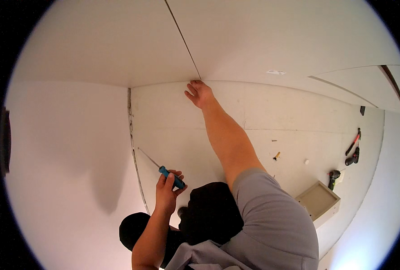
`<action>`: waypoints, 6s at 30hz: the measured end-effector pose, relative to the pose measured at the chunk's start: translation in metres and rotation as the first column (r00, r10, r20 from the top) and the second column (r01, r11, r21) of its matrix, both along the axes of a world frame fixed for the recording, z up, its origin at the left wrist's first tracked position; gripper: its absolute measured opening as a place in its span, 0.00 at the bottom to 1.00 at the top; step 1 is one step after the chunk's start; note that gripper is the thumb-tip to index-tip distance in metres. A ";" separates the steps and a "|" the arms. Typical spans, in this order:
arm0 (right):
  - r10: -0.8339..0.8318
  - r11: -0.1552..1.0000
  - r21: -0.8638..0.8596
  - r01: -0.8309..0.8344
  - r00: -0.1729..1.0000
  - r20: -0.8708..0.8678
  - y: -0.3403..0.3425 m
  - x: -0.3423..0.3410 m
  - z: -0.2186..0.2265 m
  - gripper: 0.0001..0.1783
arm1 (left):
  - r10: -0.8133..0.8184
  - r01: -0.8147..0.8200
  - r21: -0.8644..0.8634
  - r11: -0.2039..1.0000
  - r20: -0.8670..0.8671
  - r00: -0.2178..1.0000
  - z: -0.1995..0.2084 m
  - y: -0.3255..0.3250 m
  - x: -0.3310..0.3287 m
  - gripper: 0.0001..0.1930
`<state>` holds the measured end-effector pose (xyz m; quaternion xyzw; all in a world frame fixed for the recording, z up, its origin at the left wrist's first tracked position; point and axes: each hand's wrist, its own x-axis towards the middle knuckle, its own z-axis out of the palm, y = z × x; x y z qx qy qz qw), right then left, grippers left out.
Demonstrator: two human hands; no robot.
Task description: The person fits a drawer into its cabinet track, then uses an electric screwdriver and a manual screwdriver to secure the drawer slides and hinge components.
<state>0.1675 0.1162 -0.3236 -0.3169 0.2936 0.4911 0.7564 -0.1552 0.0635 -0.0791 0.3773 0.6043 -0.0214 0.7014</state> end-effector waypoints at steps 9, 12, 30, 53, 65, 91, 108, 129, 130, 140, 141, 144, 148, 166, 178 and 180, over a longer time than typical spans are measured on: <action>-0.293 0.949 0.090 0.301 0.951 -0.099 -0.008 0.013 -0.068 0.19 | 0.040 -0.039 0.014 0.999 -0.027 0.999 -0.008 -0.003 -0.002 0.16; -0.308 0.949 0.034 0.313 0.945 -0.104 -0.010 0.014 -0.067 0.19 | 0.064 -0.064 0.008 0.998 -0.023 0.998 -0.008 -0.004 -0.003 0.16; -0.132 0.991 0.016 0.135 0.983 -0.128 0.001 0.014 -0.046 0.12 | 0.033 -0.033 -0.001 0.999 -0.045 0.998 -0.008 0.006 -0.008 0.16; 0.809 0.556 -0.244 -0.795 0.449 0.380 -0.188 -0.166 0.042 0.30 | -0.272 0.297 -0.137 0.945 0.175 0.946 -0.062 0.027 -0.017 0.12; 0.793 0.577 -0.697 -0.426 0.088 0.603 -0.214 -0.122 0.381 0.23 | -0.571 0.400 0.409 0.820 0.550 0.609 0.069 0.049 0.070 0.10; 0.767 0.624 -0.781 0.024 -0.214 0.605 -0.234 -0.054 0.582 0.20 | -0.457 -0.191 0.634 -0.750 -0.288 0.842 0.534 0.254 0.274 0.27; -0.030 0.934 0.141 0.329 -0.321 0.946 -0.158 0.051 0.893 0.21 | -0.795 -0.504 0.850 -0.153 0.197 0.574 0.536 0.167 0.191 0.14; 0.231 0.955 -0.207 0.213 -0.094 0.968 -0.069 0.100 0.936 0.25 | -0.796 -0.565 0.825 0.012 0.350 0.493 0.537 0.145 0.188 0.13; 0.095 0.989 -0.067 0.130 -0.227 0.969 -0.081 0.107 0.958 0.25 | -0.792 -0.565 0.825 0.022 0.359 0.494 0.539 0.139 0.190 0.13; 0.176 0.979 -0.184 -0.083 -0.090 0.980 -0.101 0.160 0.906 0.21 | -0.751 -0.505 0.862 -0.043 0.306 0.586 0.538 0.141 0.191 0.13; 0.131 0.981 -0.143 -0.130 -0.100 0.986 -0.106 0.169 0.905 0.19 | -0.742 -0.495 0.868 -0.036 0.309 0.595 0.541 0.141 0.191 0.13; 0.001 1.000 0.002 0.018 -0.176 0.984 -0.111 0.129 0.903 0.22 | -0.756 -0.509 0.853 -0.117 0.256 0.603 0.545 0.150 0.191 0.14; 0.026 0.973 0.050 0.224 -0.323 0.946 -0.129 0.077 0.855 0.27 | -0.776 -0.581 0.779 -0.235 0.210 0.595 0.540 0.174 0.214 0.15; 0.422 0.902 -0.345 0.261 -0.355 0.834 -0.133 0.043 0.766 0.28 | -0.454 -0.289 0.612 -0.737 -0.130 0.882 0.549 0.231 0.292 0.20; 0.484 0.861 -0.389 0.328 -0.293 0.825 -0.125 0.065 0.773 0.28 | -0.532 -0.127 0.839 -0.529 -0.212 0.820 0.577 0.253 0.259 0.17; 0.512 0.842 -0.403 0.359 -0.294 0.807 -0.123 0.067 0.766 0.28 | -0.533 -0.151 0.834 -0.530 -0.189 0.825 0.573 0.258 0.261 0.16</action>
